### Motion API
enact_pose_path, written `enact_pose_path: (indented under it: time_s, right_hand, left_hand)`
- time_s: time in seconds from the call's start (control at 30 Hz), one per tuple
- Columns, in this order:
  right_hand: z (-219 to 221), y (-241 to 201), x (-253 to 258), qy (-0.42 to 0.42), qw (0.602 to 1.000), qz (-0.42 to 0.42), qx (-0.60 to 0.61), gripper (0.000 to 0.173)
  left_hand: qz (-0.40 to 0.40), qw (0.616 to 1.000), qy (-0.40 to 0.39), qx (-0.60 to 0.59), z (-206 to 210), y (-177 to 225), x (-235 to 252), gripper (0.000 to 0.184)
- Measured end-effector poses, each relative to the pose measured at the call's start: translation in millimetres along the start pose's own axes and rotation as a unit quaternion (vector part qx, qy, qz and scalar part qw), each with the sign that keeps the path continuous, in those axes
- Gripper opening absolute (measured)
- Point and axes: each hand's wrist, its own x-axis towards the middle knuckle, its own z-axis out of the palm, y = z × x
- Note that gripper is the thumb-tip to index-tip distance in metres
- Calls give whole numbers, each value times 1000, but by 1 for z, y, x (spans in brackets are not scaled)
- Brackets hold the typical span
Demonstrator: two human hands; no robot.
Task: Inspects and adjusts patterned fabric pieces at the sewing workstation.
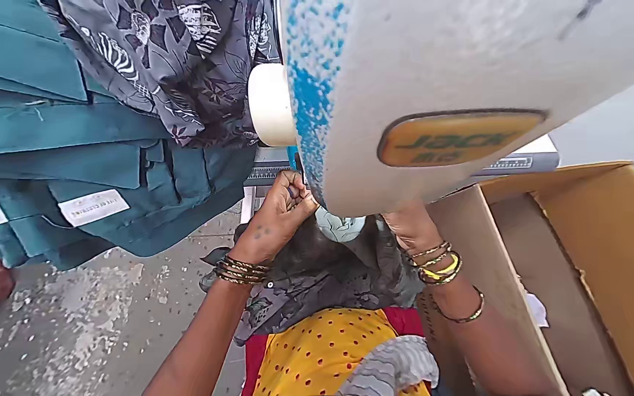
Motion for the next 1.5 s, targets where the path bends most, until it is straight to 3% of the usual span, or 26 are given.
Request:
enact_pose_path:
  time_s: [0.33,0.43,0.5,0.6,0.67,0.73,0.97,1.13,1.17,1.23,1.3,1.4,1.5]
  right_hand:
    - [-3,-4,2,-13,999,-1,-36,25]
    - [-12,-3,2,-56,995,5,-84,23]
    - [-27,3,-10,-117,978,-13,-175,25]
    - [-37,19,-62,-185,894,-196,-359,23]
    - [-28,52,-101,-185,822,-339,-418,17]
    - [-24,84,-124,-193,768,-424,-441,16]
    - [-21,111,-141,-168,783,-449,-397,16]
    - [-18,121,-145,-220,801,-382,-405,17]
    - [-18,124,-145,-259,806,-343,-407,20]
    - [-22,127,-143,-301,827,-267,-393,35]
    - [-23,122,-136,-266,859,-232,-370,38]
    - [-13,108,-124,-183,880,-216,-382,27]
    - [8,106,-114,-191,864,-201,-419,20]
  left_hand:
    - [-13,1000,-3,19,-1,-1,2,25]
    - [0,994,3,109,-1,-9,-5,25]
    - [61,974,-5,220,-3,-19,-29,27]
    - [260,881,-18,395,-10,-49,-80,23]
    - [327,823,-4,465,-19,-89,-107,14]
    - [360,795,17,487,-21,-120,-127,10]
    - [379,789,85,476,-10,-144,-152,10]
    - [346,795,53,496,-11,-149,-157,7]
    - [332,801,30,497,-13,-151,-161,3]
    - [301,820,2,487,-16,-156,-172,11]
    - [263,850,14,455,-18,-163,-184,14]
    - [161,911,57,376,-15,-162,-201,17]
    - [-25,956,55,285,-11,-155,-204,26]
